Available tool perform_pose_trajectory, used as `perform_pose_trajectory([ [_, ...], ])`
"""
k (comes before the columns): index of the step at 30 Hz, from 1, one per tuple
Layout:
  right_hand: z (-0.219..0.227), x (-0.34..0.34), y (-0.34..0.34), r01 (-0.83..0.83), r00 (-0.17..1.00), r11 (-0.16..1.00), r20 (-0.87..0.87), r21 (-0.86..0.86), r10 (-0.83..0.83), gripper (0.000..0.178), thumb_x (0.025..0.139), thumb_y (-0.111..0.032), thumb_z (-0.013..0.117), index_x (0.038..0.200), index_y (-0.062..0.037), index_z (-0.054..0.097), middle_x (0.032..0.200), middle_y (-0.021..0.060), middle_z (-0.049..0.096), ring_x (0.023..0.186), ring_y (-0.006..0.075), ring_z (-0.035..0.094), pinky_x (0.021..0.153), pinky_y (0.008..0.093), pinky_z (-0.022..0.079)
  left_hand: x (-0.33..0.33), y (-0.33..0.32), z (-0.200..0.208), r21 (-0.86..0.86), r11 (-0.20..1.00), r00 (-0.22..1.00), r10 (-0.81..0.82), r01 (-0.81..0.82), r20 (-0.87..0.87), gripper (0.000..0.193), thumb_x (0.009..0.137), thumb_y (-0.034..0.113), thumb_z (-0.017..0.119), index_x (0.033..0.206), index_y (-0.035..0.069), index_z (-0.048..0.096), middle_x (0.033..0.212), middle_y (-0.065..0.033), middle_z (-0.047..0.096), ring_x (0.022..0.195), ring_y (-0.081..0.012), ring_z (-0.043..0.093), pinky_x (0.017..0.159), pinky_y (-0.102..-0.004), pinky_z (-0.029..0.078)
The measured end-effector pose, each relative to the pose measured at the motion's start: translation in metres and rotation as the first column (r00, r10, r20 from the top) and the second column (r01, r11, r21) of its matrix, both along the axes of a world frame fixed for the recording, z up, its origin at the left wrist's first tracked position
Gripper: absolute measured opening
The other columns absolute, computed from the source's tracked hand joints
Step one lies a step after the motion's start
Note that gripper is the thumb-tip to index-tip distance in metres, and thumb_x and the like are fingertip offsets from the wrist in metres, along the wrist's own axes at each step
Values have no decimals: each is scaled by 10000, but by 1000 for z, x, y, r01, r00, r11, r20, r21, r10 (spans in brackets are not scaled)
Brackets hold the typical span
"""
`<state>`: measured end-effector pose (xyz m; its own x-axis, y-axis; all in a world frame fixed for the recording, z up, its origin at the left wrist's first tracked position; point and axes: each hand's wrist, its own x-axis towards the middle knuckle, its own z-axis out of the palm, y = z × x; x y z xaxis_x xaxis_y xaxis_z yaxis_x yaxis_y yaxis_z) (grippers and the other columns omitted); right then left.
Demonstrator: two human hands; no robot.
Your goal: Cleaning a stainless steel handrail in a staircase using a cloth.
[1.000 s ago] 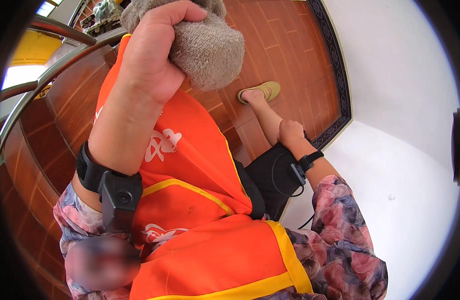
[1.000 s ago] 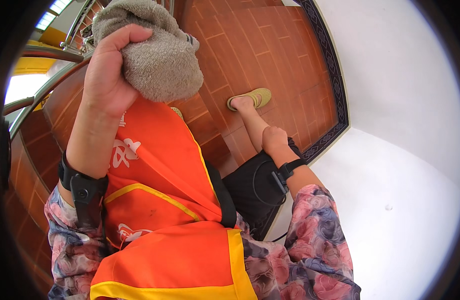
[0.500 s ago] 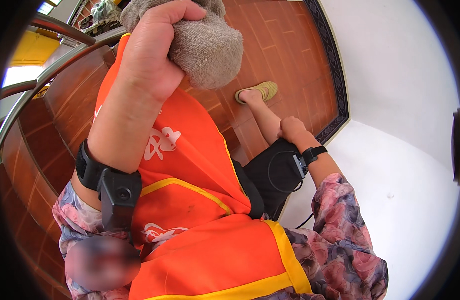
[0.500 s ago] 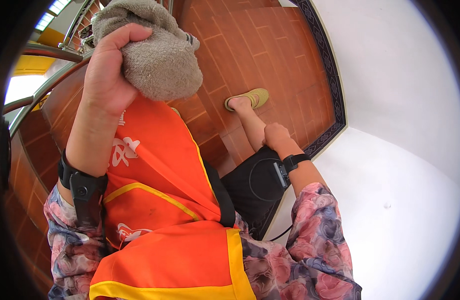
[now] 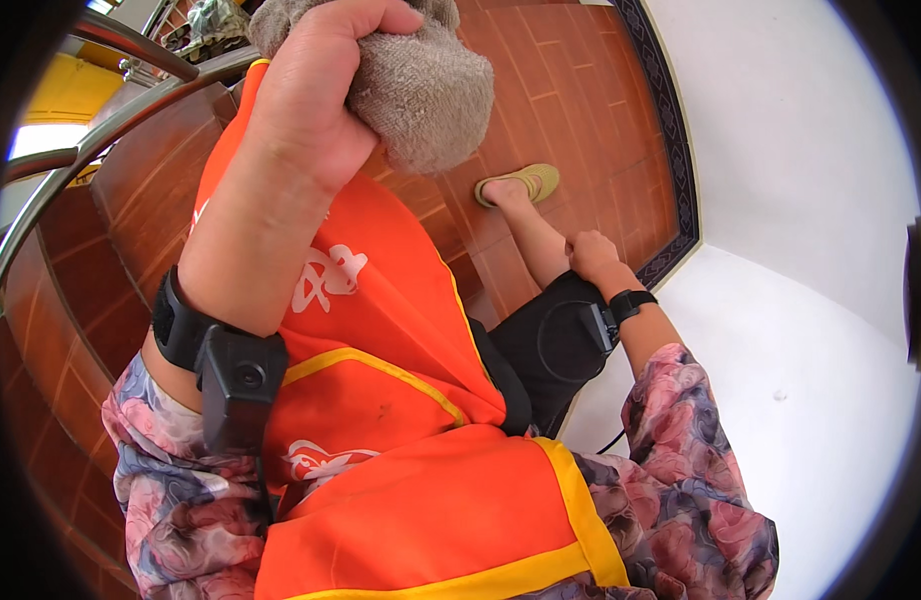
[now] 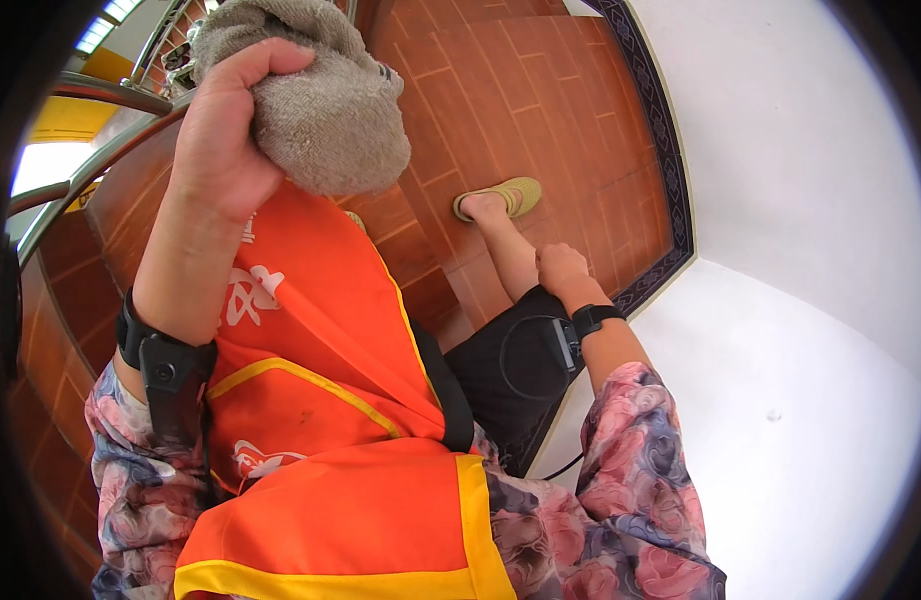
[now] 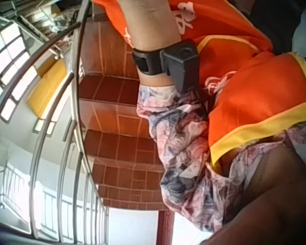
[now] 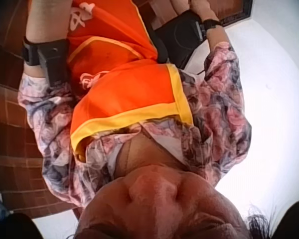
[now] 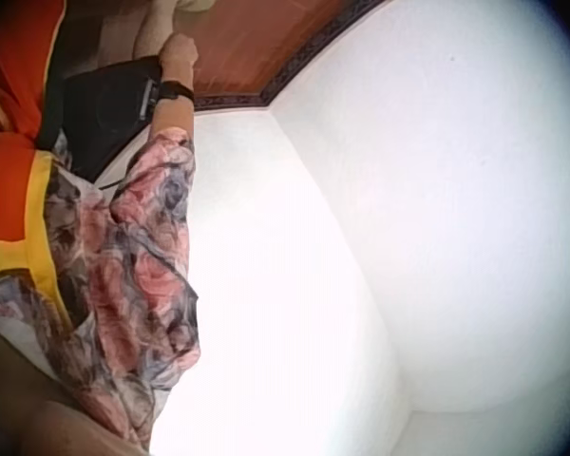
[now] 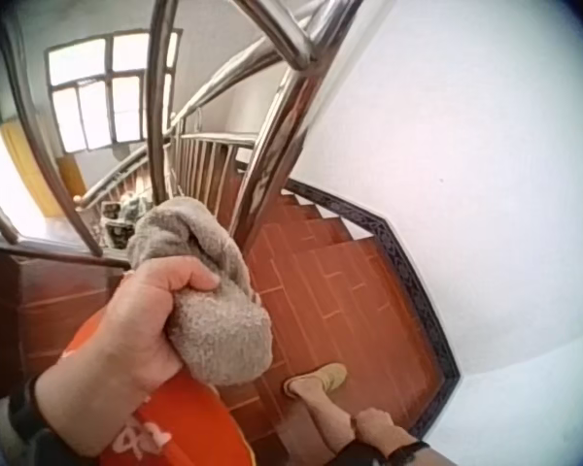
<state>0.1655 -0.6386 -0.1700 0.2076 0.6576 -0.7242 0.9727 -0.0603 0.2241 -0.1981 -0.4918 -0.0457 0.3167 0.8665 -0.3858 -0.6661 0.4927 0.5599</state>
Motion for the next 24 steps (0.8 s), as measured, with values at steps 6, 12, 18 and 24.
perform_pose_trajectory([
  [6,8,7,2,-1,989,997,-149,-71,-9,160,696,-209,697,805,-107,639,834,148,647,865,301,615,765,394,481,0,2,-1,9,1000,1000,-11,11,20,224,798,88,560,1004,1,544,932,-89,612,871,-218,617,812,-355,508],
  [12,18,-8,0,-56,987,998,-154,-4,54,153,692,-211,699,810,-128,649,859,116,653,864,295,616,765,394,481,-2,2,-2,-15,1000,1000,1,0,8,212,798,88,568,993,8,544,924,-82,609,861,-210,616,809,-355,507],
  [18,9,6,-2,-16,970,997,-241,-81,-4,175,704,-198,673,876,-169,683,903,82,658,884,267,620,785,378,484,-2,3,-5,6,1000,1000,7,-7,-8,222,785,85,588,990,13,542,934,-78,605,868,-206,610,812,-351,499],
  [24,5,3,-4,-64,977,996,-207,-66,50,158,709,-187,658,857,-153,701,845,101,666,836,269,629,754,373,491,-1,1,-2,1,999,998,37,-37,-46,238,780,83,594,999,8,539,933,-76,602,874,-210,608,806,-351,502],
])
